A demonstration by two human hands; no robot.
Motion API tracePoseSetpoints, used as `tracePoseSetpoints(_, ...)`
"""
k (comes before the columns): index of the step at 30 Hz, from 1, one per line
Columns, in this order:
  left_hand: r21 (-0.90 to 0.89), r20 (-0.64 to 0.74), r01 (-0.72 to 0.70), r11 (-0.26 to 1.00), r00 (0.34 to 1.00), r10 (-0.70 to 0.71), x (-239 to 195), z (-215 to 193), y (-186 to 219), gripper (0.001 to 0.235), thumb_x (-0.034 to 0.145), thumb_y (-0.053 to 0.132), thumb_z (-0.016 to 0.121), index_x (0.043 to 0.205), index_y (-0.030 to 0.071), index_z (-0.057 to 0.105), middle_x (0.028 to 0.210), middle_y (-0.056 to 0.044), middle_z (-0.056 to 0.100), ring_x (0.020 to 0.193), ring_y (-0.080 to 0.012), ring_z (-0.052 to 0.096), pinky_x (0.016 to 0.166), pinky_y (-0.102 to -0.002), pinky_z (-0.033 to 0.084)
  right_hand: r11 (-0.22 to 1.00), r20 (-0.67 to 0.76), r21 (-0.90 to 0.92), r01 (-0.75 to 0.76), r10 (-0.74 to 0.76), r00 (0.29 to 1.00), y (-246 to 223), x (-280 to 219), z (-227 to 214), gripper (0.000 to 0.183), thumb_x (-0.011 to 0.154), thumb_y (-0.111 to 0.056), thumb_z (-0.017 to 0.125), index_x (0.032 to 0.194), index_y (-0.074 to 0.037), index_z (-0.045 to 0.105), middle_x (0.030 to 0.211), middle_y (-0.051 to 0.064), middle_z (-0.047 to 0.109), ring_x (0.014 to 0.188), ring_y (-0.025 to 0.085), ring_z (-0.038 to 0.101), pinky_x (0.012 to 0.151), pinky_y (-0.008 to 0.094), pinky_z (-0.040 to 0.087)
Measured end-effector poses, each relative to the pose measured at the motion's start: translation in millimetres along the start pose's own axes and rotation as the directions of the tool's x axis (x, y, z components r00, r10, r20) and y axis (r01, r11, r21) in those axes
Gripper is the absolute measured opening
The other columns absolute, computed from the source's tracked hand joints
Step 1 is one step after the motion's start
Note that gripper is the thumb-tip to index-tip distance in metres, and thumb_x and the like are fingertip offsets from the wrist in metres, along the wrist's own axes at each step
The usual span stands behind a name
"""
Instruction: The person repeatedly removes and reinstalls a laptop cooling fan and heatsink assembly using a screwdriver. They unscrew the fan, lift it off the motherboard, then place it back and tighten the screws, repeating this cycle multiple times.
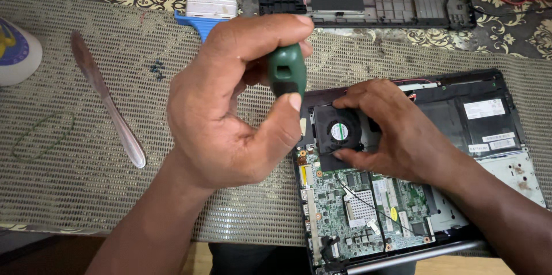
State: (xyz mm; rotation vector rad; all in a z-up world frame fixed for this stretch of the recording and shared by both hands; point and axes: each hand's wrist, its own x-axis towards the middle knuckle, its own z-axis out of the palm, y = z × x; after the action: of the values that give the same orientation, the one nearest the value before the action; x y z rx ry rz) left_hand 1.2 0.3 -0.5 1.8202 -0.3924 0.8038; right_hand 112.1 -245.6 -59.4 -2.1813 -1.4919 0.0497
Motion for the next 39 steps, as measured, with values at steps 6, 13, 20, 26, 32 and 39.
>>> tracePoseSetpoints(6, 0.026, -0.003, 0.006, 1.0, 1.0, -0.006, 0, 0, 0, 0.036, 0.095, 0.004, 0.059, 0.13, -0.004, 0.054, 0.123, -0.02, 0.067, 0.105, -0.0244, 0.076, 0.086, -0.027, 0.071, 0.998, -0.001, 0.049, -0.032, 0.032, 0.999, -8, 3, -4, 0.067, 0.075, -0.029, 0.089, 0.13, -0.005, 0.058, 0.125, 0.015, 0.063, 0.119, 0.033, 0.06, 0.103, 0.046, 0.048)
tracePoseSetpoints(13, 0.033, 0.012, -0.014, 0.999, 1.0, 0.013, -1, 0, -1, 0.034, 0.098, 0.01, 0.058, 0.13, -0.002, 0.055, 0.126, -0.018, 0.067, 0.107, -0.0245, 0.077, 0.085, -0.027, 0.071, 0.996, 0.016, 0.055, -0.068, 0.067, 0.998, -8, -3, -3, 0.065, 0.074, -0.023, 0.088, 0.129, -0.006, 0.058, 0.122, 0.018, 0.056, 0.118, 0.034, 0.058, 0.091, 0.045, 0.054)
tracePoseSetpoints(20, 0.142, -0.034, -0.087, 0.986, 0.995, 0.093, 0, 3, -21, 0.035, 0.096, -0.003, 0.059, 0.131, -0.004, 0.054, 0.122, -0.022, 0.07, 0.109, -0.0304, 0.077, 0.093, -0.034, 0.072, 0.998, 0.059, -0.044, -0.054, 0.056, 0.997, -5, -5, -2, 0.08, 0.076, -0.03, 0.087, 0.143, -0.004, 0.053, 0.13, 0.019, 0.055, 0.119, 0.035, 0.056, 0.097, 0.049, 0.052)
tracePoseSetpoints(26, 0.377, 0.119, 0.415, 0.828, 0.865, -0.488, 13, 8, -33, 0.056, 0.093, 0.012, 0.065, 0.147, 0.003, 0.051, 0.104, -0.007, 0.055, 0.082, -0.015, 0.057, 0.067, -0.026, 0.055, 0.993, 0.053, -0.105, -0.045, 0.051, 0.997, -1, -6, -2, 0.078, 0.068, -0.036, 0.092, 0.13, -0.005, 0.055, 0.125, 0.016, 0.06, 0.115, 0.033, 0.057, 0.096, 0.048, 0.051)
tracePoseSetpoints(32, 0.611, 0.325, 0.338, 0.716, 0.717, -0.616, 3, 20, -56, 0.06, 0.096, 0.02, 0.061, 0.152, 0.004, 0.047, 0.116, -0.012, 0.054, 0.081, -0.0194, 0.063, 0.069, -0.032, 0.061, 0.991, 0.023, -0.092, -0.098, 0.1, 0.995, -5, -5, -1, 0.079, 0.07, -0.042, 0.091, 0.128, -0.005, 0.053, 0.118, 0.015, 0.062, 0.105, 0.031, 0.059, 0.084, 0.044, 0.054)
tracePoseSetpoints(39, 0.662, 0.365, 0.316, 0.68, 0.657, -0.66, 0, 25, -62, 0.06, 0.097, 0.019, 0.06, 0.153, 0.005, 0.045, 0.124, -0.016, 0.053, 0.081, -0.0219, 0.068, 0.074, -0.038, 0.063, 0.999, 0.008, -0.041, -0.034, 0.034, 0.999, -3, -3, 3, 0.085, 0.073, -0.036, 0.091, 0.142, -0.002, 0.056, 0.115, 0.015, 0.057, 0.103, 0.028, 0.057, 0.084, 0.04, 0.057)
